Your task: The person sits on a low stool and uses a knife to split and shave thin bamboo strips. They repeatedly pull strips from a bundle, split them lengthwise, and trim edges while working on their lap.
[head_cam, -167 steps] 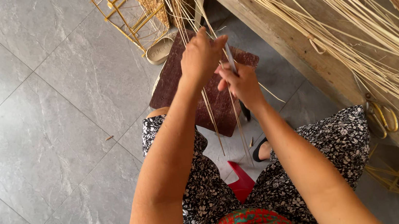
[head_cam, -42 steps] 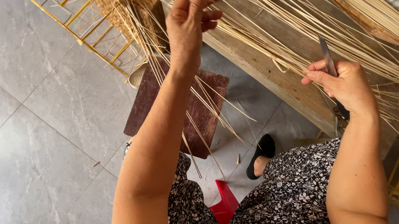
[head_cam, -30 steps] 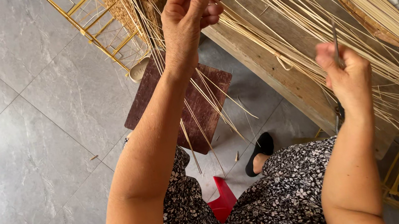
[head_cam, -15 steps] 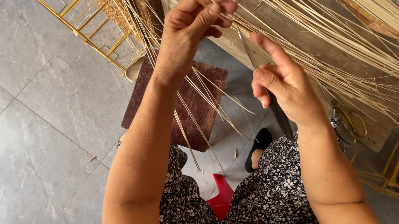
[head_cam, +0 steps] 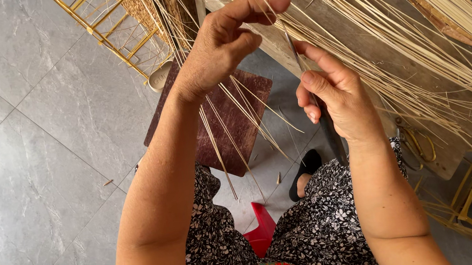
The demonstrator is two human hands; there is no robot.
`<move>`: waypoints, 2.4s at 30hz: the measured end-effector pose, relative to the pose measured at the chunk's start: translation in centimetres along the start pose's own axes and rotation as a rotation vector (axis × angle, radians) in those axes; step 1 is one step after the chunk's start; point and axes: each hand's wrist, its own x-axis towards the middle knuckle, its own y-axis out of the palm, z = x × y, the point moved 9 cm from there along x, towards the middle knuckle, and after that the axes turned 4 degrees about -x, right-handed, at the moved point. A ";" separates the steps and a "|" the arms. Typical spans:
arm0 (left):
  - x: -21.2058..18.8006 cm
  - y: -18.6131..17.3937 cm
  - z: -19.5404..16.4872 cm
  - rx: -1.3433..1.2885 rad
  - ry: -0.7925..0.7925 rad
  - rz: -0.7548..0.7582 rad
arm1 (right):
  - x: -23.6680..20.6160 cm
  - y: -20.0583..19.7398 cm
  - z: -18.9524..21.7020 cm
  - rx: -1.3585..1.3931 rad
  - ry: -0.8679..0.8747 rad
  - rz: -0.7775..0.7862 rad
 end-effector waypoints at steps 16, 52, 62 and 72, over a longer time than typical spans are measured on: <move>-3.0 -8.8 -0.1 -0.007 0.124 -0.511 | 1.3 -3.7 -5.6 -0.298 0.095 -0.181; -5.6 -9.9 -1.3 -0.056 0.171 -0.601 | 0.8 -6.2 -4.8 -0.447 0.129 -0.280; -2.0 0.9 4.0 0.094 -0.168 -0.266 | 0.0 -1.4 -3.0 0.054 0.120 0.065; -2.1 0.9 3.8 0.342 -0.096 -0.338 | 0.2 -0.7 -5.4 0.094 0.204 0.108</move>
